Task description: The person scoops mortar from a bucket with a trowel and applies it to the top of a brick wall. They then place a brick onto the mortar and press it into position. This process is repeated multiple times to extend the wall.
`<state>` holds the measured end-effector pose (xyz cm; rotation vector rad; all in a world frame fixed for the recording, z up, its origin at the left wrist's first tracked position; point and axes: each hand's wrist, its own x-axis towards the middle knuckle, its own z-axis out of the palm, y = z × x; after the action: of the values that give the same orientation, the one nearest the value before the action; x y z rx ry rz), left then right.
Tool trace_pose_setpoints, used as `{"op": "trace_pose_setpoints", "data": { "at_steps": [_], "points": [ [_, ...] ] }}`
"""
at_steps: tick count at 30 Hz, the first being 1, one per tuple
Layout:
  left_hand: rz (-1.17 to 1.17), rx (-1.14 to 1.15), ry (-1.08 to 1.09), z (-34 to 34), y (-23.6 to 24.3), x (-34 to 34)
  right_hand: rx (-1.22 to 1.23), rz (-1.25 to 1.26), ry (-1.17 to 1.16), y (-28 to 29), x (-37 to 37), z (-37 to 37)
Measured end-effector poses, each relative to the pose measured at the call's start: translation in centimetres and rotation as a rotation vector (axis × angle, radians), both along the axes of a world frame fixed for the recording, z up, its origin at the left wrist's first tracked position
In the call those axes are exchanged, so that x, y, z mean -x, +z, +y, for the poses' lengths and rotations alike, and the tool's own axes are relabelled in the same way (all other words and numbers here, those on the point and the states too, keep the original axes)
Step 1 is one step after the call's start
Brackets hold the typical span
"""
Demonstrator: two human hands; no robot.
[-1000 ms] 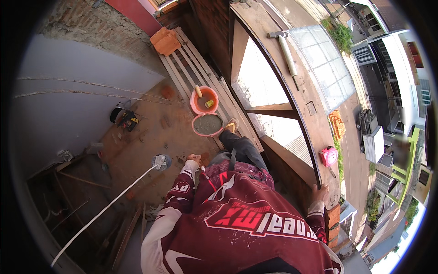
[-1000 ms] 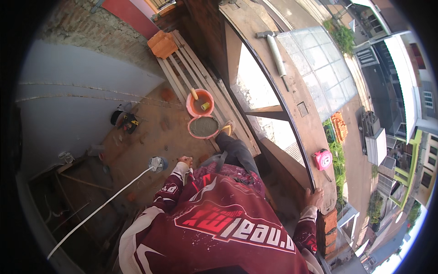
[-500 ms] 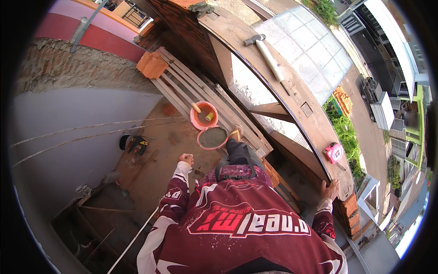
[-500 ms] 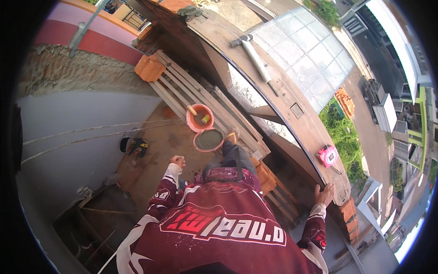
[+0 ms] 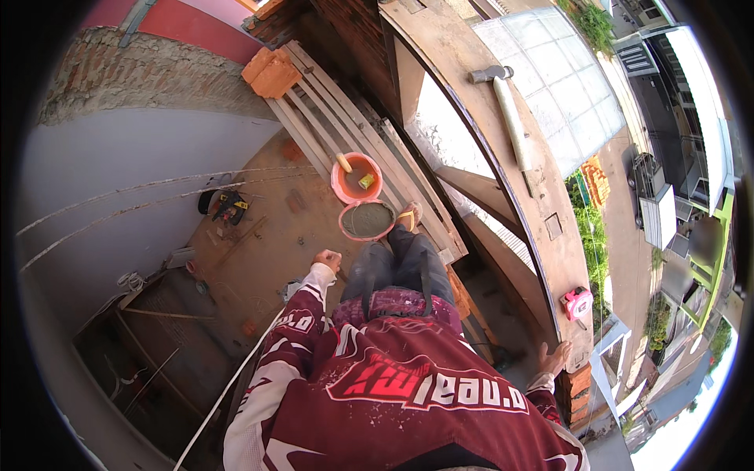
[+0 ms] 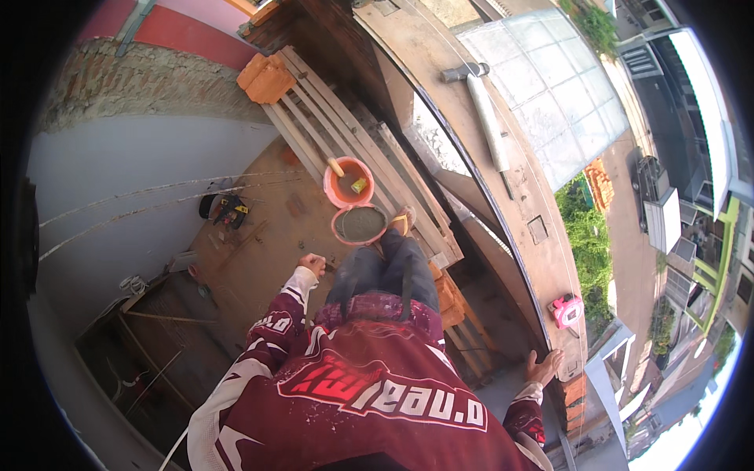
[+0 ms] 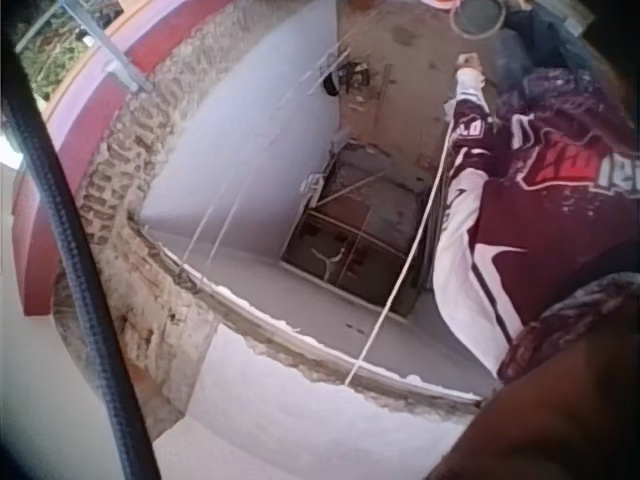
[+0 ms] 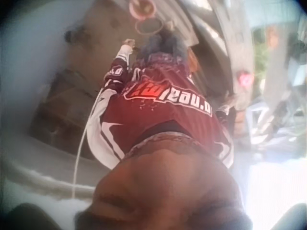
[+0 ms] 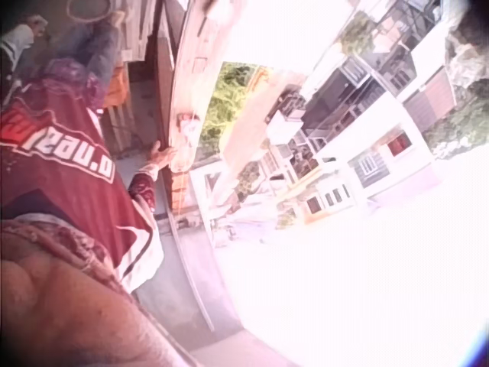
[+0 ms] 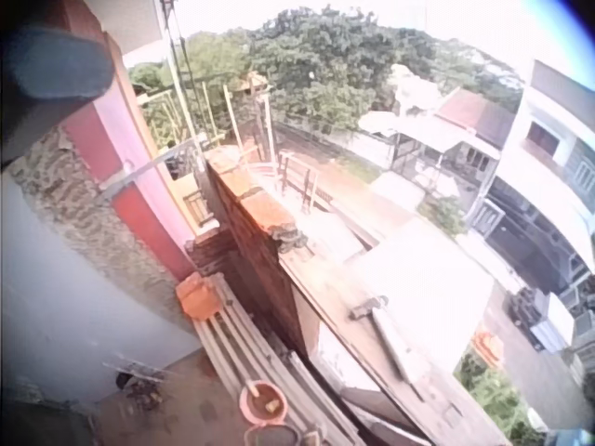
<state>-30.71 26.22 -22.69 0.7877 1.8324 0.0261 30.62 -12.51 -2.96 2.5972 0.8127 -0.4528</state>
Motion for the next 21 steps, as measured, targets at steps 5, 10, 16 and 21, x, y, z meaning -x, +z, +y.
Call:
{"op": "trace_pose_setpoints", "data": {
  "at_steps": [5, 10, 16, 21],
  "points": [
    [-0.008, 0.074, -0.043, -2.6, -3.4, -1.2, 0.092, 0.043, 0.005, 1.1, -1.1, -0.5],
    [0.049, 0.135, -0.09, -4.6, -10.0, -1.4, 0.23, 0.05, 0.003, 2.0, -0.3, 2.2],
    [0.254, 0.226, -0.308, -3.7, -15.6, -3.2, 0.285, -0.028, 0.056, 2.7, -0.1, 3.2],
    [0.108, 0.364, 0.167, -5.1, -22.6, -3.9, 0.365, -0.095, 0.091, 2.9, -0.5, 2.9]
  ]
}}
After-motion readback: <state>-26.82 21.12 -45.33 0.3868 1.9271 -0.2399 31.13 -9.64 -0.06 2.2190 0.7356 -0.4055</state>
